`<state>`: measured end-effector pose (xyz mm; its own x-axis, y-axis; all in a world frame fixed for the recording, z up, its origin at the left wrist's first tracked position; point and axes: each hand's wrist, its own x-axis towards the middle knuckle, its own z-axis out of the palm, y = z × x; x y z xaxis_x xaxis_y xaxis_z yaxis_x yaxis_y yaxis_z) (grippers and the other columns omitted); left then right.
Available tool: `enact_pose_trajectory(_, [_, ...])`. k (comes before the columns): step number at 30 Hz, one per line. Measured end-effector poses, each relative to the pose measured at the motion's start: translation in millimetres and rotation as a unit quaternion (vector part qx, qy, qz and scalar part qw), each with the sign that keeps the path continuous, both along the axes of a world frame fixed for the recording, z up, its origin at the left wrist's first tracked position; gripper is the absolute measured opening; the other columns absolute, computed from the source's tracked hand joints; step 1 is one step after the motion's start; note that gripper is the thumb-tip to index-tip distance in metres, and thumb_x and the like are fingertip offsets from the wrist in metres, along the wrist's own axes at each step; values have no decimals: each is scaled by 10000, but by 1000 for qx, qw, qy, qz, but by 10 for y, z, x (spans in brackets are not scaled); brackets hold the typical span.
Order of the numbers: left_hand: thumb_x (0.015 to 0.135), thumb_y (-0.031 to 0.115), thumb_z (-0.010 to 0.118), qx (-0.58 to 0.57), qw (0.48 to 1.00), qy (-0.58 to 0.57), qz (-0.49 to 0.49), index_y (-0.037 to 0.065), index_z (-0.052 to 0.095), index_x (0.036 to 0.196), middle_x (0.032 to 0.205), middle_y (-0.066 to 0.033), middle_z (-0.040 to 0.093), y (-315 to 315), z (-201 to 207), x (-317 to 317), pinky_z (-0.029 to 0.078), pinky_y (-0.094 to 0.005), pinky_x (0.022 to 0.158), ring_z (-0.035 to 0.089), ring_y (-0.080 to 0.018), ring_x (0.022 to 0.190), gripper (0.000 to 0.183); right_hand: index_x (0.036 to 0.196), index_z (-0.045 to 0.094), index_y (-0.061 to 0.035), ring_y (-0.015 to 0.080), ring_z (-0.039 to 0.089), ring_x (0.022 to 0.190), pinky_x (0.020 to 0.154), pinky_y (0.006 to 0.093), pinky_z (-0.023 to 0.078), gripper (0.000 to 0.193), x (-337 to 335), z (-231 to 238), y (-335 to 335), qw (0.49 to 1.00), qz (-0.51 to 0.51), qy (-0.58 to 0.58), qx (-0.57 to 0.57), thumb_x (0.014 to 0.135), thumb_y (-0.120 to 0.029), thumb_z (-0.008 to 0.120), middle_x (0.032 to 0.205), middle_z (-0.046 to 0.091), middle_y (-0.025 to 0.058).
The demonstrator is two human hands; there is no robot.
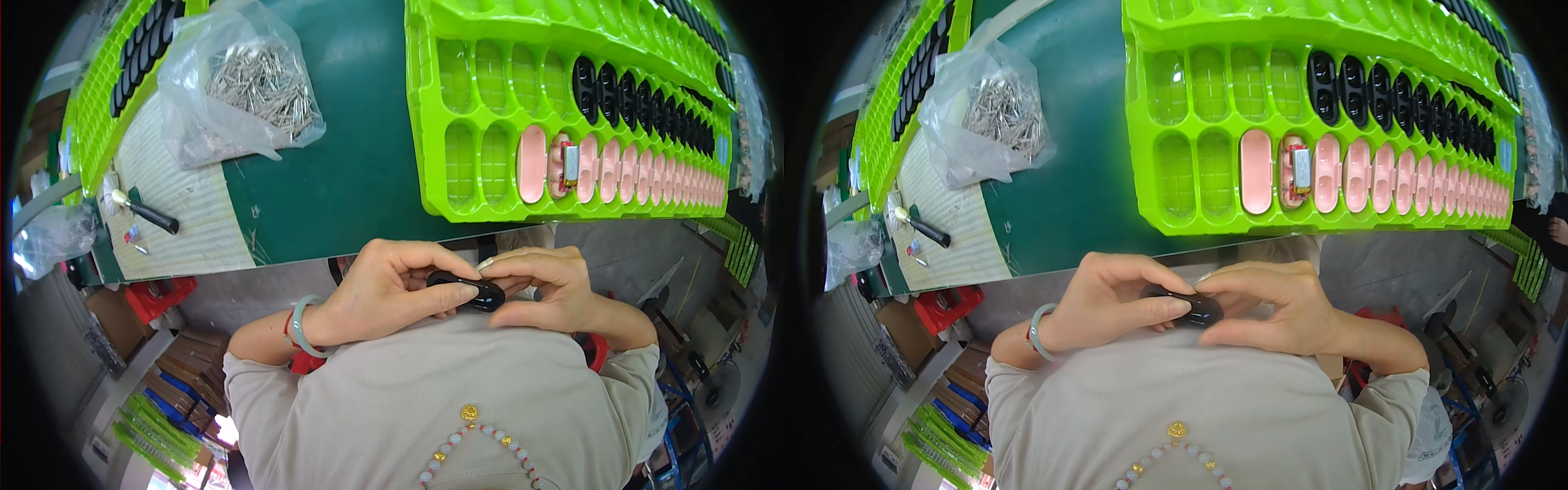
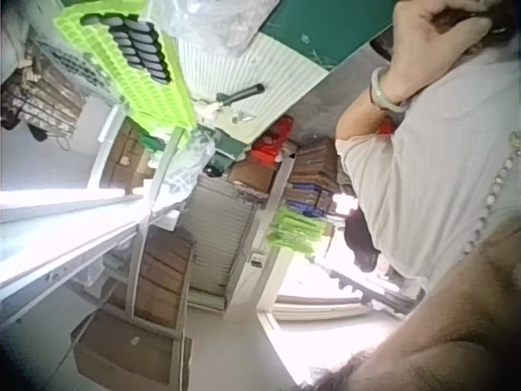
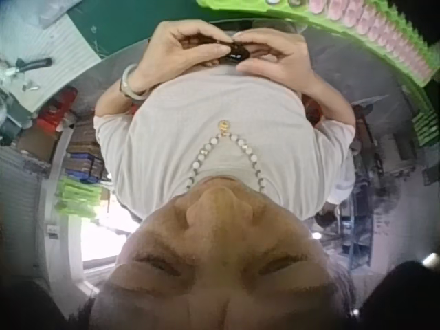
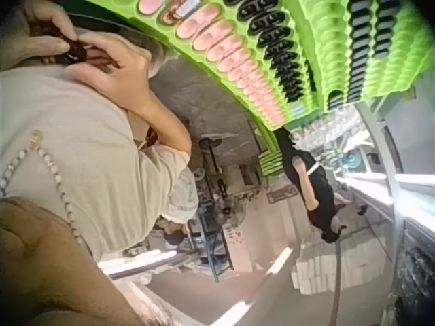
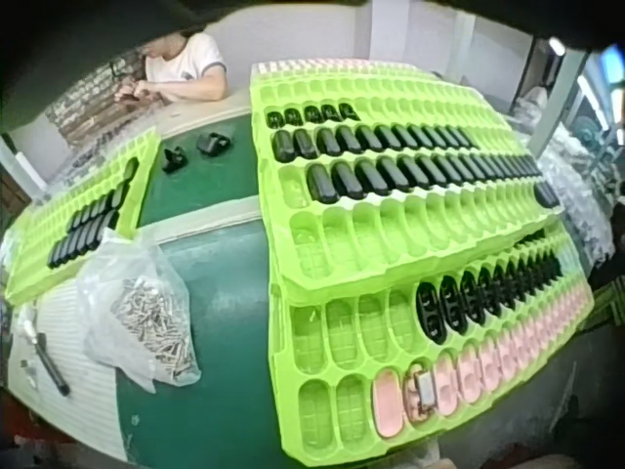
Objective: The person assembles small black electronic devices by inserting metal pins into slots on the device body and then snapping the two halves together. The person places the completed units into a green plastic tray with multiple compartments.
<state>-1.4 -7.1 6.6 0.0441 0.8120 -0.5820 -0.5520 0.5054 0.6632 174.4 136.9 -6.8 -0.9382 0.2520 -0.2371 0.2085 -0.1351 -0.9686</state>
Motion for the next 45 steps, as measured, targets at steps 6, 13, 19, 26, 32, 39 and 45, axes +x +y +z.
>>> enact_pose_trajectory(6, [850, -39, 552, 91, 993, 75, 28, -43, 614, 1079, 995, -145, 658, -9, 30, 29, 519, -242, 717, 641, -147, 845, 237, 927, 663, 23, 148, 654, 713, 604, 237, 527, 221, -54, 105, 5, 997, -65, -34, 32, 714, -2, 717, 905, 660, 124])
enact_pose_trajectory(13, [858, -21, 512, 137, 952, 268, -57, -28, 624, 1078, 997, -142, 669, -31, 26, -1, 505, -247, 741, 655, -165, 864, 247, 900, 672, 18, 140, 646, 678, 585, 229, 519, 186, -72, 130, 5, 995, -75, -45, 45, 716, 20, 694, 864, 661, 115])
enact_pose_trajectory(19, [841, 5, 551, 159, 937, 308, -37, -14, 634, 1065, 898, -142, 676, -25, -11, 42, 492, -242, 638, 640, -156, 722, 239, 899, 670, 20, 142, 644, 687, 596, 230, 515, 184, -77, 145, 2, 995, -79, -55, 32, 716, 23, 688, 844, 657, 106])
enact_pose_trajectory(26, [817, 0, 572, 176, 920, 350, -27, -19, 640, 1043, 852, -146, 676, -6, -11, 54, 490, -249, 591, 632, -167, 658, 237, 893, 670, 22, 146, 640, 691, 606, 232, 512, 175, -88, 131, 0, 994, -86, -61, 18, 720, 20, 686, 831, 654, 105])
enact_pose_trajectory(32, [809, -9, 572, 186, 908, 375, -24, -30, 639, 1029, 833, -145, 672, -3, -21, 58, 493, -253, 584, 635, -174, 653, 231, 882, 670, 23, 153, 633, 684, 604, 239, 505, 164, -102, 124, -1, 994, -86, -68, 20, 719, 10, 688, 808, 653, 107])
enact_pose_trajectory(39, [793, -17, 577, 171, 913, 370, -28, -27, 645, 1017, 818, -148, 671, 17, -2, 58, 504, -256, 585, 645, -185, 659, 234, 887, 671, 21, 151, 630, 678, 599, 239, 503, 166, -107, 122, 14, 994, -77, -71, 28, 722, 7, 688, 809, 652, 108])
enact_pose_trajectory(45, [782, -22, 576, 172, 908, 380, -29, -25, 648, 1008, 819, -151, 671, 12, -2, 58, 509, -262, 589, 649, -190, 665, 237, 895, 672, 20, 147, 631, 673, 595, 235, 502, 171, -112, 126, 12, 994, -73, -71, 30, 725, 5, 688, 812, 651, 108])
